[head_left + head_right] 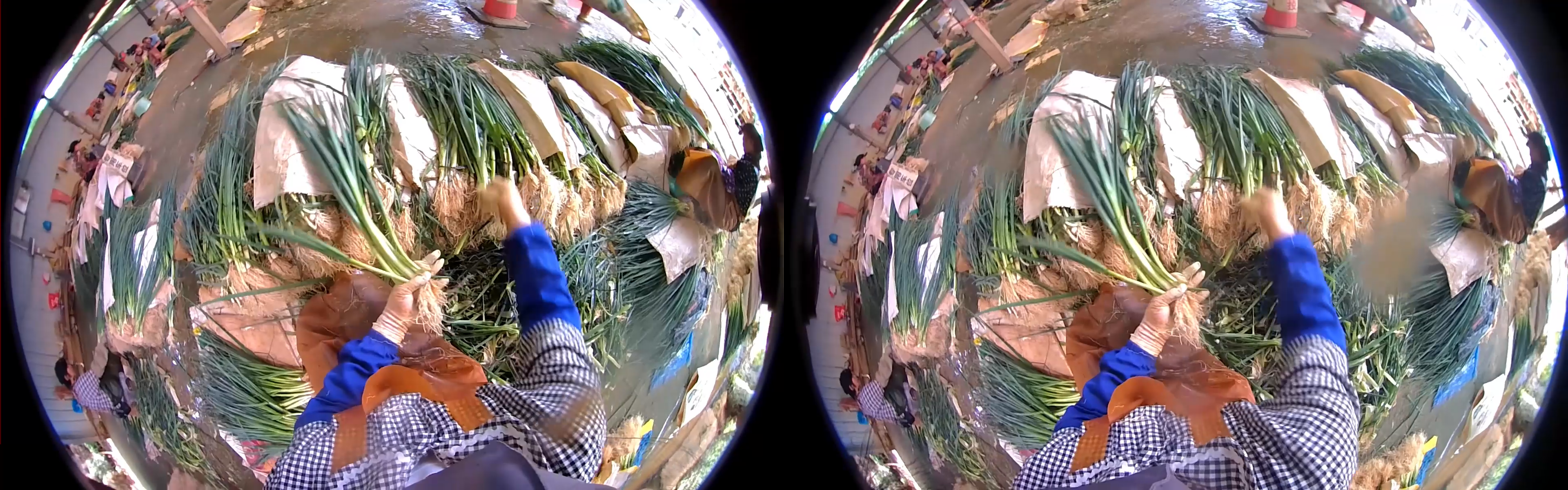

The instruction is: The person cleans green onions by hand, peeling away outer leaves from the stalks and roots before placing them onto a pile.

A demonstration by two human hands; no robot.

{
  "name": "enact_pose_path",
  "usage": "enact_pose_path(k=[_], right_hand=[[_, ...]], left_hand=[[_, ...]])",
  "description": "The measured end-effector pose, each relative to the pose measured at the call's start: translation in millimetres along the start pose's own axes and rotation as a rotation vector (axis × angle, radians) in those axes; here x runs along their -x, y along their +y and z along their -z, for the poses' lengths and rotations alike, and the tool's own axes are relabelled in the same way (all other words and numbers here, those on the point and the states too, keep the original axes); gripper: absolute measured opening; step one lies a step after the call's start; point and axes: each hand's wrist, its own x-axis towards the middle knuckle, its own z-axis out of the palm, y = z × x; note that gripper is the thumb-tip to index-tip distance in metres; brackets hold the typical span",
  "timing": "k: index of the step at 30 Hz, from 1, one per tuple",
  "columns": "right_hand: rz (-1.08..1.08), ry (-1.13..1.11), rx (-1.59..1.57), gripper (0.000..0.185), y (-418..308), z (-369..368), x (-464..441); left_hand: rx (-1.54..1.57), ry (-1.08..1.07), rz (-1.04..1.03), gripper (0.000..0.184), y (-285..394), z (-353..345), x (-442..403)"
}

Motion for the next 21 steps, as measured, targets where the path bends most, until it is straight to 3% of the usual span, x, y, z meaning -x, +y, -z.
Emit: enact_pose_path(k=[2,3,4,6,7,8,9,11,12,14,15,16,18,20,21], right_hand=[[0.017,-0.231,-0.028,0.018,-2.6,-15.7,93.0],[-0.014,-0.355,-0.142,0.015,-8.5,-18.5,128.0],[-0.128,-0.614,-0.934,0.016,58.9,-78.3,106.8],[0.129,-0.515,-0.668,0.016,60.6,-84.1,141.0],[0.224,-0.259,-0.617,0.018,33.6,-82.6,151.5],[0.198,-0.143,-0.233,0.019,22.0,-76.8,145.2],[0.468,0.012,-0.157,0.018,27.4,-94.8,126.2],[0.479,0.170,0.268,0.016,25.3,-100.0,132.7],[0.650,0.319,0.434,0.024,32.4,-112.1,128.7],[0.671,0.350,0.209,0.025,21.8,-99.0,153.3],[0.579,0.209,0.078,0.034,22.6,-96.1,167.5],[0.581,0.040,0.042,0.031,28.2,-93.4,181.8],[0.423,-0.164,-0.312,0.024,17.3,-64.6,232.5],[0.425,-0.094,0.136,0.016,76.5,-45.2,211.7],[0.369,-0.020,0.127,0.018,119.3,-36.5,199.6]], left_hand=[[-0.049,0.098,0.148,0.030,-16.0,13.4,-3.7],[0.019,-0.021,0.272,0.032,-20.2,17.0,-2.6],[-0.003,-0.075,0.339,0.026,-30.5,21.7,-3.1],[-0.304,0.250,0.202,0.018,-52.1,12.4,4.1],[-0.297,0.341,0.294,0.013,-57.3,19.3,7.4],[-0.394,0.340,0.169,0.012,-61.6,14.0,12.0],[-0.464,0.330,0.102,0.013,-68.5,21.9,11.7],[-0.462,0.347,0.028,0.014,-73.8,32.1,9.8],[-0.464,0.344,0.022,0.014,-72.7,34.9,8.9],[-0.251,0.511,0.193,0.012,-67.9,38.3,11.0],[-0.175,0.446,0.203,0.016,-66.1,45.6,10.9],[-0.053,0.468,0.117,0.018,-68.6,51.2,8.4],[0.054,0.400,0.153,0.018,-58.8,51.8,7.3],[0.038,0.320,0.248,0.020,-41.4,44.6,8.7],[0.078,0.314,0.282,0.022,-38.9,44.1,12.0]])
